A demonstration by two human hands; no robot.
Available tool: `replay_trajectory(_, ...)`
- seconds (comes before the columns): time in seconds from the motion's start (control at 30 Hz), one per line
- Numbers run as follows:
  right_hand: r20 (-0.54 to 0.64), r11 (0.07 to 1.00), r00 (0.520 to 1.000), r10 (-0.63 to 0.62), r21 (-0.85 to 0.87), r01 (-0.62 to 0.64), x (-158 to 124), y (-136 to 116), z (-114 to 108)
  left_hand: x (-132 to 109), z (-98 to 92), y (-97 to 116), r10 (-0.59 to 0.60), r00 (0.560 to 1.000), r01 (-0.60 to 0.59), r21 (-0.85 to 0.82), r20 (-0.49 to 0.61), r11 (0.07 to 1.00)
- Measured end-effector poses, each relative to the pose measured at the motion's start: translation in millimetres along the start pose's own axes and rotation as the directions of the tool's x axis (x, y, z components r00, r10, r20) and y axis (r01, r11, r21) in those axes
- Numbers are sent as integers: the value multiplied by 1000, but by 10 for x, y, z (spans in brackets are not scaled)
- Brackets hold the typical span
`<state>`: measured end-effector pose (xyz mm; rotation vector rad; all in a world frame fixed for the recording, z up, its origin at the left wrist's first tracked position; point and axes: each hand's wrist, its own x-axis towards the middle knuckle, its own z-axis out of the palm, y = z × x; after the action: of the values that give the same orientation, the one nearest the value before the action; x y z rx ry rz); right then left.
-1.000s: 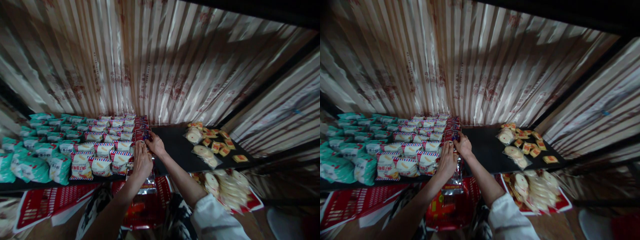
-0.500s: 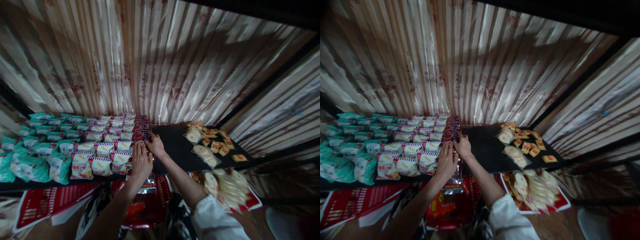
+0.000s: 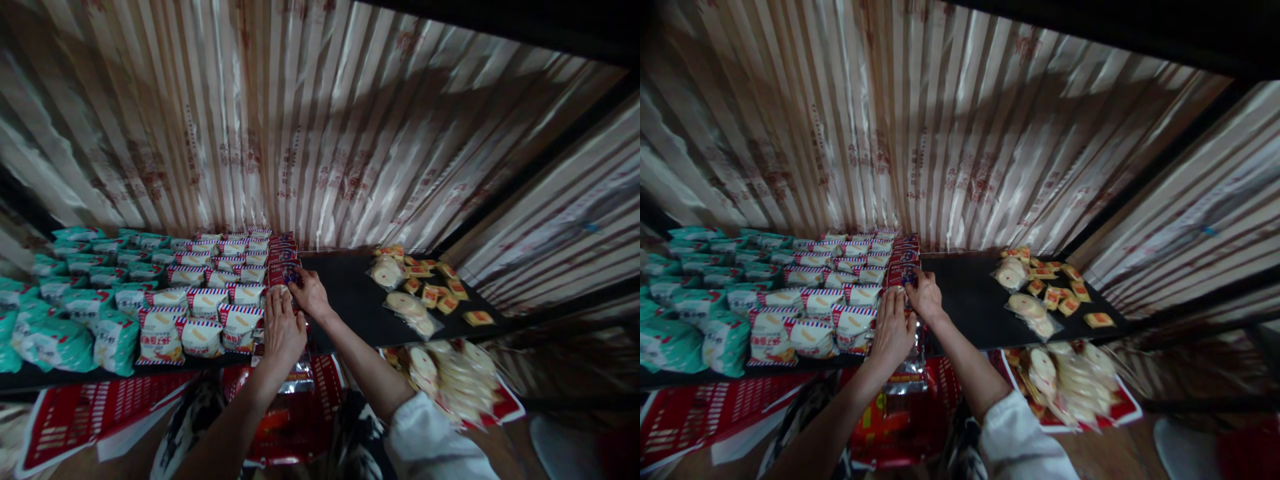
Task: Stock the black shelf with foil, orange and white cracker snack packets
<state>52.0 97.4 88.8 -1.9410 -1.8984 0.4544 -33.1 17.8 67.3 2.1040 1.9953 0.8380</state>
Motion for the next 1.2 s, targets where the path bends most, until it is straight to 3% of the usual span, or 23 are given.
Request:
replay_trajectory(0.17,-27,995,1000,-5,-95,2,-52,-35,-37,25,-51,29,-29,999,27,31,44,999)
replay_trajectory(0.3,-130,948,962,-240,-242,204,8,-141,-84,29,-53,39,-35,997,34,16,72,999)
replay_trajectory(0.43,40,894,932,-361,-269,358,249,-316,-11,28,-28,48,-56,995,56,7,85,998)
replay_trajectory(0.53,134,886,933,-334,-292,360,454,-398,133,31,-12,42,-67,993,66,10,96,998)
replay_trajectory(0.73,178,911,964,-198,-329,248,608,-297,368,35,7,11,-53,994,51,23,97,998)
replay_trajectory(1.2,162,947,973,-167,-250,204,603,-169,432,11,80,-8,-13,998,9,66,57,998)
